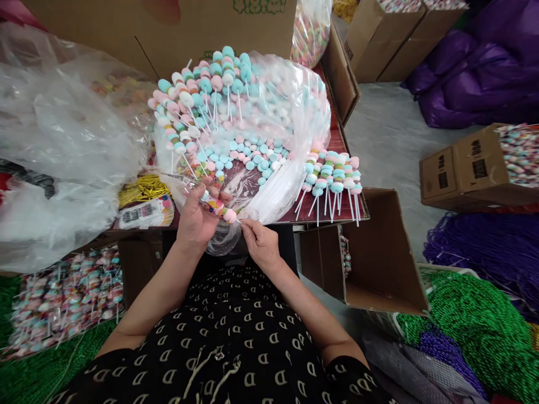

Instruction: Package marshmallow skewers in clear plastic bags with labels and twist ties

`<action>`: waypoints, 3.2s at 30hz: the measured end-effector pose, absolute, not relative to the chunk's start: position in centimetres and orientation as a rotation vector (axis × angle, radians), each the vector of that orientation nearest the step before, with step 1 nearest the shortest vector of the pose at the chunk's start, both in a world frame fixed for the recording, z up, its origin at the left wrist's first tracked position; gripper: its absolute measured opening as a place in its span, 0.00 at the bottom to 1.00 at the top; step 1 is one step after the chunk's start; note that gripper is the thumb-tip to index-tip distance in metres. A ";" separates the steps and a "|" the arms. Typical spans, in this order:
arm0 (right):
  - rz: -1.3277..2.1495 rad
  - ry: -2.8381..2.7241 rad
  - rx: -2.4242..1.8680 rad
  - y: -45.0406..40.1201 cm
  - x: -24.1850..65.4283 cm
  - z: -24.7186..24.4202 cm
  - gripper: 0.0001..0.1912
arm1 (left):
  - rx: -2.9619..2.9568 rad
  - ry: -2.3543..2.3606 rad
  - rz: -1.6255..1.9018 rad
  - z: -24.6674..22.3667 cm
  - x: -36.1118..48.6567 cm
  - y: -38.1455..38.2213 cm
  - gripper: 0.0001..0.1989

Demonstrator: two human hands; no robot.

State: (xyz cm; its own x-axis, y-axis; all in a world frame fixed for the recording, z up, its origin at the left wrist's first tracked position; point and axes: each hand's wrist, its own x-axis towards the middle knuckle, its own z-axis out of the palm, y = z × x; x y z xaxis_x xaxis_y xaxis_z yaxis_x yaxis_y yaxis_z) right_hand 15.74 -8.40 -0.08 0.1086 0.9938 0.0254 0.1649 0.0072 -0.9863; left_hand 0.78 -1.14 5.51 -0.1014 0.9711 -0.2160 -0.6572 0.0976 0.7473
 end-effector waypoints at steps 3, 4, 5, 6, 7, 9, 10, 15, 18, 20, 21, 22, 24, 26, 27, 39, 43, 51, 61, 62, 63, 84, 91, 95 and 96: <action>1.243 -1.143 -1.313 -8.4 15.9 0.4 0.20 | 0.502 0.832 1.403 5.3 0.6 -1.4 0.12; 1.387 -1.068 -1.267 -8.3 15.9 0.6 0.22 | 0.511 0.814 1.388 5.3 0.5 -1.5 0.12; 1.535 -0.988 -1.211 -8.2 15.9 0.8 0.24 | 0.521 0.796 1.375 5.4 0.4 -1.6 0.12; 1.667 -0.913 -1.155 -8.0 15.9 1.0 0.26 | 0.535 0.780 1.362 5.4 0.3 -1.7 0.13; 1.770 -0.854 -1.107 -7.9 15.9 1.1 0.26 | 0.551 0.769 1.350 5.4 0.3 -1.8 0.13; 1.869 -0.790 -1.065 -7.7 15.8 1.3 0.27 | 0.585 0.765 1.332 5.5 0.4 -1.9 0.14; 1.870 -0.782 -1.071 -7.7 15.8 1.3 0.28 | 0.597 0.773 1.331 5.5 0.4 -1.9 0.15; 1.583 -0.986 -1.202 -8.3 15.9 1.0 0.25 | 0.571 0.841 1.398 5.4 0.5 -1.2 0.20; 1.427 -1.036 -1.261 -8.7 15.8 0.6 0.22 | 0.596 0.860 1.382 5.3 0.7 -1.4 0.21; 1.453 -0.968 -1.248 -8.8 15.6 0.3 0.22 | 0.613 0.846 1.334 5.3 1.0 -1.8 0.20; 1.490 -0.939 -1.226 -8.8 15.5 0.2 0.22 | 0.616 0.831 1.313 5.2 1.1 -2.1 0.20; 1.526 -0.922 -1.197 -8.8 15.4 0.1 0.23 | 0.616 0.814 1.293 5.2 1.1 -2.3 0.21; 1.576 -0.915 -1.143 -8.9 15.3 -0.1 0.23 | 0.618 0.779 1.278 5.3 1.0 -2.4 0.25; 1.611 -0.924 -1.115 -9.0 15.5 -0.4 0.22 | 0.619 0.759 1.308 5.5 0.5 -2.1 0.27; 1.623 -0.931 -1.111 -9.1 15.6 -0.5 0.22 | 0.616 0.753 1.340 5.7 0.1 -1.8 0.26; 1.611 -0.952 -1.135 -9.5 16.7 -0.3 0.23 | 0.463 0.877 1.503 7.1 -0.8 0.1 0.13; 1.735 -0.913 -1.020 -9.6 16.5 0.1 0.21 | 0.464 0.866 1.498 6.5 -0.5 -0.1 0.14; 2.076 -0.742 -0.856 -9.1 16.9 0.7 0.20 | 0.588 0.889 1.472 6.5 0.0 -0.8 0.18; 1.469 -1.094 -1.314 -9.0 15.4 -0.7 0.26 | 0.541 0.876 1.442 4.7 0.6 -1.3 0.17; 1.433 -1.093 -1.333 -9.0 15.4 -0.8 0.26 | 0.540 0.873 1.424 4.5 0.7 -1.5 0.17; 1.405 -1.094 -1.345 -8.9 15.4 -0.7 0.26 | 0.545 0.868 1.402 4.3 0.9 -1.7 0.18; 1.367 -1.159 -1.332 -8.4 15.2 0.0 0.24 | 0.609 0.833 1.227 3.9 0.6 -2.6 0.17; 1.412 -1.133 -1.317 -8.6 15.5 -0.5 0.25 | 0.487 0.885 1.398 5.5 -0.8 -1.1 0.17; 1.311 -1.198 -1.332 -8.6 15.4 -0.4 0.22 | 0.452 0.877 1.438 5.0 -0.1 -1.0 0.14; 1.296 -1.208 -1.334 -8.6 15.4 -0.3 0.22 | 0.449 0.871 1.442 4.9 0.1 -1.1 0.14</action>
